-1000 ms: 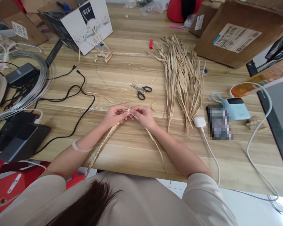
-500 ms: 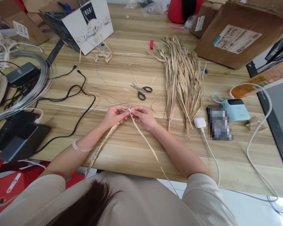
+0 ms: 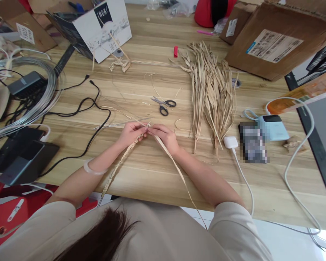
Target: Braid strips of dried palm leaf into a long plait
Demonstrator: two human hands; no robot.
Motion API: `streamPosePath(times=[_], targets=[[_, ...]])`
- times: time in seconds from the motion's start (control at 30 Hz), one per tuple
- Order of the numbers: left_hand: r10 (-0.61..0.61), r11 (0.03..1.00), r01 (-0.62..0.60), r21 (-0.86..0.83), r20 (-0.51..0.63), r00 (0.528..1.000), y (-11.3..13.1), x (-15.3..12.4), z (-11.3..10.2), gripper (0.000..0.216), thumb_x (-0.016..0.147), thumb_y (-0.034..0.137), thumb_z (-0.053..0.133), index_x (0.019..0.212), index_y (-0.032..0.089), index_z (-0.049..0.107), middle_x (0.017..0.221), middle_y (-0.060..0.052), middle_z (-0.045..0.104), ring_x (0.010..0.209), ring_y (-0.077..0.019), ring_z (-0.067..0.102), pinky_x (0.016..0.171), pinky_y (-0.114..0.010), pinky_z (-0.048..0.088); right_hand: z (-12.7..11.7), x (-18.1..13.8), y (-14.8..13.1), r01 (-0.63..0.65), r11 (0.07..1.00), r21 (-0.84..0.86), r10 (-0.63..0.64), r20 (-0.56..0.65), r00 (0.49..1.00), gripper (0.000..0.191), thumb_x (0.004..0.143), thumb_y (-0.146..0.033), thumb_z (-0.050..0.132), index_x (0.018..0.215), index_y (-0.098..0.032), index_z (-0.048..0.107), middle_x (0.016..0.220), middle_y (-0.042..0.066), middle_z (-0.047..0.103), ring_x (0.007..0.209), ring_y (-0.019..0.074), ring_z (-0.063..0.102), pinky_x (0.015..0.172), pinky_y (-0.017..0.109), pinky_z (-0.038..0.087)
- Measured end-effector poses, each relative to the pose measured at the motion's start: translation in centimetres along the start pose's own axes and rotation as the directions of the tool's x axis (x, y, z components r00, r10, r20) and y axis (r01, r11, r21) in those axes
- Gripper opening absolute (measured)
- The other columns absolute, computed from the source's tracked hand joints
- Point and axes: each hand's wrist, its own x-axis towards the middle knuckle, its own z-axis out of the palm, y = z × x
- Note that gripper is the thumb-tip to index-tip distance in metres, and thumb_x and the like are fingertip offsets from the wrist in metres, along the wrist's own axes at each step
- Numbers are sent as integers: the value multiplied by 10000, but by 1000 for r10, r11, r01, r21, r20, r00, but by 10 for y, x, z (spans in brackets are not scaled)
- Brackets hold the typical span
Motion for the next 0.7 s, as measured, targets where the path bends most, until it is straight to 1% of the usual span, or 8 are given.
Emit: streamPosePath(times=[0.13,0.2,0.33,0.47,0.7], targets=[[-2,1000,2,-20,-3,1000,5,-2,2,376,651,459,744,703,100,645,519,10,561,375,-28,430,349,-166,315,-2,-2,2,3,1000,-5,-3,33,999,230,876,-290,568,1062,-251,697,987,70,682,912,182,648,812,333,560],[-3,999,2,-44,-10,1000,5,-2,3,387,652,464,743,717,94,651,520,12,553,378,-27,427,348,-167,301,-2,-3,2,47,999,-11,-46,47,998,241,875,-271,572,1087,-250,685,994,74,684,913,183,647,805,334,562],[-7,997,6,-76,-24,1000,4,-1,2,405,636,474,754,711,89,652,518,8,545,392,-32,436,355,-171,291,-3,-3,2,135,991,-14,-135,24,991,289,873,-237,572,1150,-260,652,1000,75,680,902,181,643,784,336,562],[-16,997,13,-79,-43,999,6,-1,3,405,624,480,761,658,97,636,496,10,532,389,-31,425,355,-173,275,-3,-2,0,152,988,-34,-150,46,988,299,880,-241,560,1167,-262,643,987,77,678,882,186,644,764,345,560],[10,997,-15,-76,-63,998,6,1,3,406,633,480,755,647,95,629,516,0,548,385,-33,419,352,-183,273,-3,-2,1,192,980,-57,-190,44,981,295,874,-225,567,1156,-258,650,960,82,687,858,196,650,732,359,561]])
